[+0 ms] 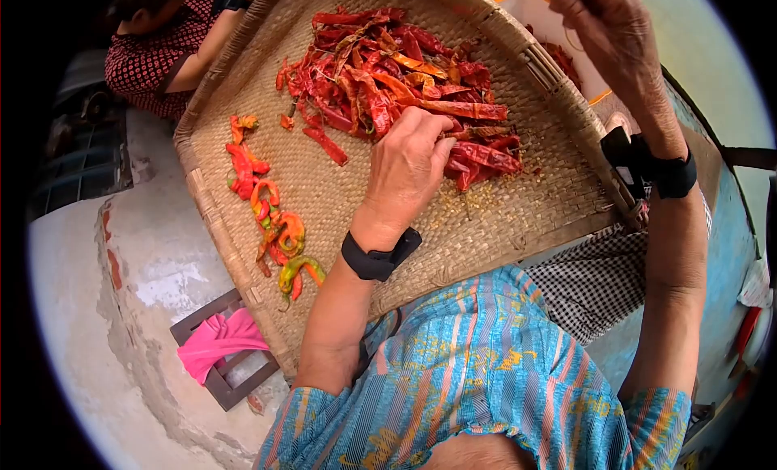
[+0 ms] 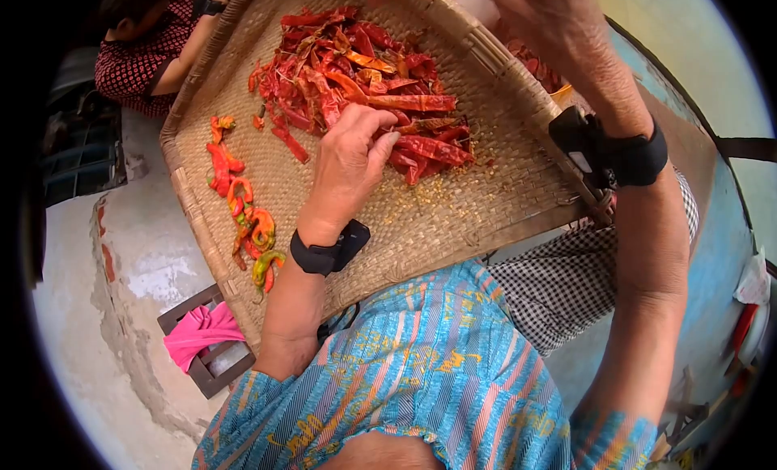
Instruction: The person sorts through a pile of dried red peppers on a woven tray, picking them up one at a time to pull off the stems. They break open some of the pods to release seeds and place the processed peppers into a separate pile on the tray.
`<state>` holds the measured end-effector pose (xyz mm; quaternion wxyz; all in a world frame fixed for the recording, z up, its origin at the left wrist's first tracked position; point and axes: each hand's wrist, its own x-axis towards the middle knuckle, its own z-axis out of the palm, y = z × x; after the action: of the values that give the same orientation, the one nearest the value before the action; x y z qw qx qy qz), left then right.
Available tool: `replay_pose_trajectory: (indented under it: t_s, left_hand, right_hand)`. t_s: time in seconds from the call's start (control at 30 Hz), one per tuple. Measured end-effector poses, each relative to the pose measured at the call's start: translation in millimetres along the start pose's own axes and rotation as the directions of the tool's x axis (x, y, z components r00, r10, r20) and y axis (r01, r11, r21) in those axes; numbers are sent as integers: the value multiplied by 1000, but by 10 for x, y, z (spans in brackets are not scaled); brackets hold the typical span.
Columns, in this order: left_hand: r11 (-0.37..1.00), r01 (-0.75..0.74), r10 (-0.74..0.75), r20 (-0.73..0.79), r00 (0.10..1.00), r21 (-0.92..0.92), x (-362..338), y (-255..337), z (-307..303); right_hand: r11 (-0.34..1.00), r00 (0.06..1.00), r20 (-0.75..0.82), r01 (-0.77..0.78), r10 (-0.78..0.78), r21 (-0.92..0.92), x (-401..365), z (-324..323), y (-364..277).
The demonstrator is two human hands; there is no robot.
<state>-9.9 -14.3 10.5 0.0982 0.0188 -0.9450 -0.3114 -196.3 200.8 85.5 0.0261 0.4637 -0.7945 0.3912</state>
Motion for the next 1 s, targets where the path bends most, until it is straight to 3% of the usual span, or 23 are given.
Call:
replay_pose_trajectory:
  t_s: [0.07,0.1,0.17,0.2,0.33,0.4,0.47,0.53,0.6,0.73,0.8,1.0]
  left_hand:
    - [980,-107,108,5,994,169,-40,-69,63]
    - [980,-97,98,-1,995,171,-37,-50,78]
    - [978,-95,97,2,995,185,-37,-65,107]
    - [975,-94,95,3,995,200,-35,-70,116]
    - [991,-81,88,-63,994,108,-3,9,56]
    - [999,25,-28,-53,998,-39,20,89,12]
    - [997,5,-11,-76,997,-79,45,178,-31]
    - [993,-16,4,-102,995,-120,69,228,-48]
    - [982,-25,3,-114,994,-188,88,245,-48]
    - [942,15,-67,-146,987,-334,125,200,-10]
    - [930,29,-107,-193,975,-365,140,167,7]
    - [866,131,-205,-104,973,-483,154,122,61]
  right_hand:
    - [982,945,-309,-152,110,-116,41,153,173]
    - [981,945,-309,-153,111,-117,33,159,228]
    - [876,954,-299,-134,-12,-462,-4,136,317]
    - [876,954,-300,-134,-12,-464,-14,148,226]
    - [981,990,-67,116,-127,-156,0,361,79]
    - [990,986,97,138,-137,-3,-52,503,-123]
    - [982,958,217,189,-185,1,-111,647,-170]
    - [964,940,236,214,-248,159,-139,809,-137]
    - [983,926,333,148,-175,104,-138,788,-161]
    - [986,934,348,26,-83,167,-63,649,-204]
    - [981,989,88,102,-117,163,-49,663,-114]
    - [947,965,215,80,-152,312,-98,769,-118]
